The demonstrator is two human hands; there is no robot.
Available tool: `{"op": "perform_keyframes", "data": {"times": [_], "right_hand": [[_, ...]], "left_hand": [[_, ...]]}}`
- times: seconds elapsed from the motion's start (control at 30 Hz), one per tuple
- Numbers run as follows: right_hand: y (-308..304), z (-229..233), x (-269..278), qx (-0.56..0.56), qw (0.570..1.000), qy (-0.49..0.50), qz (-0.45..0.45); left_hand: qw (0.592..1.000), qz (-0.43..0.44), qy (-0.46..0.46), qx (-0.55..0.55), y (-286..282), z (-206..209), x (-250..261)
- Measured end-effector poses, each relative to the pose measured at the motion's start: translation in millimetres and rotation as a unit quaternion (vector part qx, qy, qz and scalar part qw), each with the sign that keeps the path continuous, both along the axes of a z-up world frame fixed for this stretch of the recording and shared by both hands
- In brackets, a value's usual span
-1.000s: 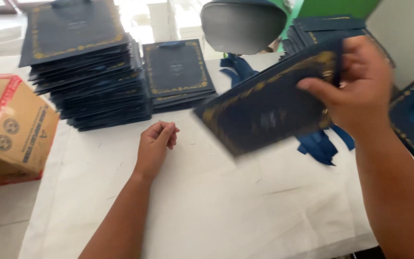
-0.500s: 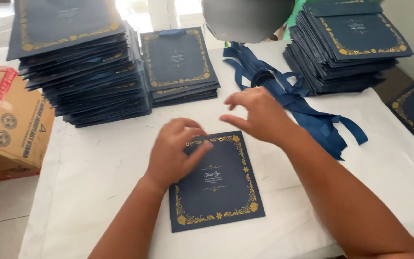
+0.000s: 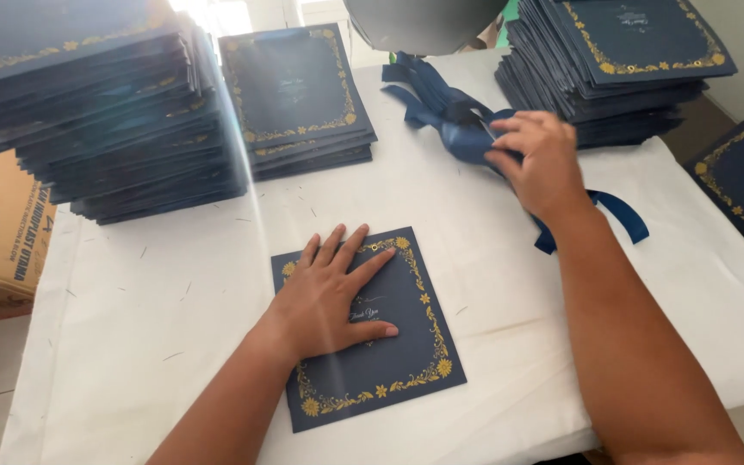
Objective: The person is threading blue ribbons through pre-punched holes in dark blue gift bags and tying them into decorative bows.
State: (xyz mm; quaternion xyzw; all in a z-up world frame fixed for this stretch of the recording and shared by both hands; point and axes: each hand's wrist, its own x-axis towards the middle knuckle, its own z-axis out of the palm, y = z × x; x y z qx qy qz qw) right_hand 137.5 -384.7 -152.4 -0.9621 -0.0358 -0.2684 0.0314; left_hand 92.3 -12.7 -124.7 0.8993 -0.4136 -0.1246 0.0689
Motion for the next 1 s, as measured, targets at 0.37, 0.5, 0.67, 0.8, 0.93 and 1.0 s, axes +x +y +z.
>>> {"op": "perform_keyframes", "data": {"times": [0.37, 0.5, 0.67, 0.8, 0.93, 1.0], "right_hand": [[94.4, 47.5, -30.8, 0.091, 0.94, -0.224, 0.241], [157.2, 54.2, -65.4, 0.155, 0.87, 0.155, 0.441], [113.7, 69.9, -59.6, 0.231, 0.917, 0.157, 0.285], [75.8, 90.5, -63.3, 0.31, 0.929, 0.182, 0.094], [84.8, 99.0, -62.5, 0.273, 0.926, 0.258, -0.024], [100.3, 101.4, -60.2, 0.073, 0.918, 0.356, -0.156]], "left_hand": [[0.965, 0.0, -0.117, -0.235, 1.2, -19.1, 4.3], [0.891, -0.056, -0.139, -0.429, 2.5, -6.3, 3.8], [0.928, 0.04, 0.032, -0.369, 16.4, -0.2, 15.2], [0.894, 0.145, 0.185, -0.383, 32.4, 7.6, 27.4], [0.875, 0.193, 0.253, -0.366, 33.7, 15.5, 23.0], [0.87, 0.177, 0.252, -0.385, 30.7, 11.2, 22.5]]}}
